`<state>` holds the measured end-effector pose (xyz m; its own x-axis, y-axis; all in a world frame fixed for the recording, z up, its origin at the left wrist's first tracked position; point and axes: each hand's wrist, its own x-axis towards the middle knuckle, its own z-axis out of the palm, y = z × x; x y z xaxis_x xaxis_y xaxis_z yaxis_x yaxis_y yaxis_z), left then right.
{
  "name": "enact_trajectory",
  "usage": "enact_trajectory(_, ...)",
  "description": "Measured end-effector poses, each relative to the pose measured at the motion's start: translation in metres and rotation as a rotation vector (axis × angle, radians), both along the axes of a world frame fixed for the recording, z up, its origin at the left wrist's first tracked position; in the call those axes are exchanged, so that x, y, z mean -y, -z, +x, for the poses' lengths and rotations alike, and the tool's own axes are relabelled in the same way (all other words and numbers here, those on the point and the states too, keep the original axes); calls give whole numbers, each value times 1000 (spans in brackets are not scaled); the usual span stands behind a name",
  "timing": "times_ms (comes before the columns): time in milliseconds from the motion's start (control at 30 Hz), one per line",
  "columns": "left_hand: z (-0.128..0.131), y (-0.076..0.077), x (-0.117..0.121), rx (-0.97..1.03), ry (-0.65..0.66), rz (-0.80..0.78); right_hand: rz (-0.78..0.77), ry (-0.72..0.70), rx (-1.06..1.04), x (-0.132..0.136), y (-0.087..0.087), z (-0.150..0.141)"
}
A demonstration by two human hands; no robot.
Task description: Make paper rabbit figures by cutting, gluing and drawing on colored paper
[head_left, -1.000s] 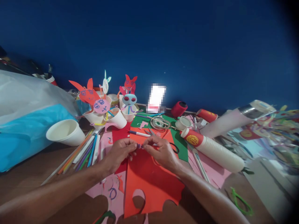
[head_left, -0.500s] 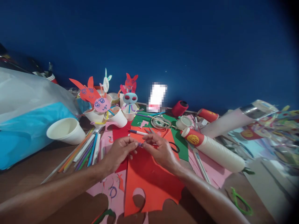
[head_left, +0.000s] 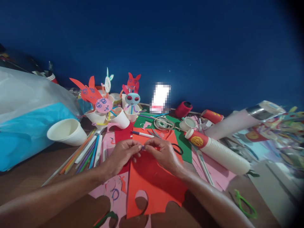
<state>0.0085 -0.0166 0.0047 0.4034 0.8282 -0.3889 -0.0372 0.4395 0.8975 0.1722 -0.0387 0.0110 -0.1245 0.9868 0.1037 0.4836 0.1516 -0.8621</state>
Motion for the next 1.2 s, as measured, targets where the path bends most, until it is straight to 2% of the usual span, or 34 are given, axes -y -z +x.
enact_trajectory(200, -2, 4, 0, 57, 42, 14, -25, -8, -27, -3, 4, 0)
enact_trajectory(400, -2, 5, 1, 97, 30, -11, -19, -13, -58, -4, 5, 2)
enact_trajectory(667, -2, 5, 1, 73, 41, 19, 10, -44, -30, -3, 5, 2)
enact_trajectory(733, -2, 4, 1, 37, 33, 30, 95, -44, 48, -2, 5, 3)
enact_trajectory(833, -3, 1, 0, 32, 43, -1, 378, -76, 256, 3, 3, 8)
enact_trajectory(900, -4, -2, 0, 88, 73, -86, 598, -129, 430, 6, 2, 13)
enact_trajectory(967, -5, -5, 1, 159, 99, -203, 739, -169, 562, 10, 2, 18)
enact_trajectory(1067, -6, -11, 3, 213, 92, -299, 783, -202, 655, 13, 3, 22)
enact_trajectory(1200, -7, -13, 4, 213, 87, -290, 846, -222, 669, 11, 6, 23)
